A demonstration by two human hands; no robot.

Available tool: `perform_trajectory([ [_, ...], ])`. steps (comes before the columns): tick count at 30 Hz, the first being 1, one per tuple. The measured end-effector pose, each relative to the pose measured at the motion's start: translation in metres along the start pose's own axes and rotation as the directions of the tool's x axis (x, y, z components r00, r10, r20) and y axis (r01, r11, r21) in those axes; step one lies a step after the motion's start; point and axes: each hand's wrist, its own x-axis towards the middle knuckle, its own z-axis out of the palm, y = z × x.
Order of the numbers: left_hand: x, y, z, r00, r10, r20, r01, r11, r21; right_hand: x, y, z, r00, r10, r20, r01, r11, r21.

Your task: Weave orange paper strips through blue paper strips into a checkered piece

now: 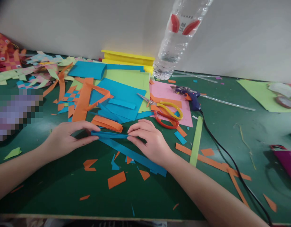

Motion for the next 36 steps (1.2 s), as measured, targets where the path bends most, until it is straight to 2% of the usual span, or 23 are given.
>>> perform_trajectory([
  [13, -0.0009, 0.0030, -0.0001, 0.997, -0.069, 0.037, 0.071, 0.994, -0.077, 0.0017, -0.0027, -0.0009, 1.000, -0.001, -0.026, 0.001, 1.000, -0.012],
  [18, -0.0006, 0.0023, 0.0000, 0.998, -0.056, 0.022, 0.058, 0.994, -0.097, 0.0013, -0.0027, -0.0012, 1.000, 0.008, -0.029, -0.008, 1.000, -0.015],
  [25, -0.0017, 0.0030, 0.0002, 0.992, -0.129, -0.003, 0.128, 0.984, -0.121, 0.0010, -0.0017, 0.0000, 0.999, 0.007, -0.032, -0.007, 1.000, -0.013],
  [36, -0.0004, 0.0008, 0.0017, 0.979, -0.191, -0.066, 0.186, 0.980, -0.068, -0.0010, -0.0008, 0.0010, 0.999, -0.016, -0.038, 0.016, 1.000, -0.016],
])
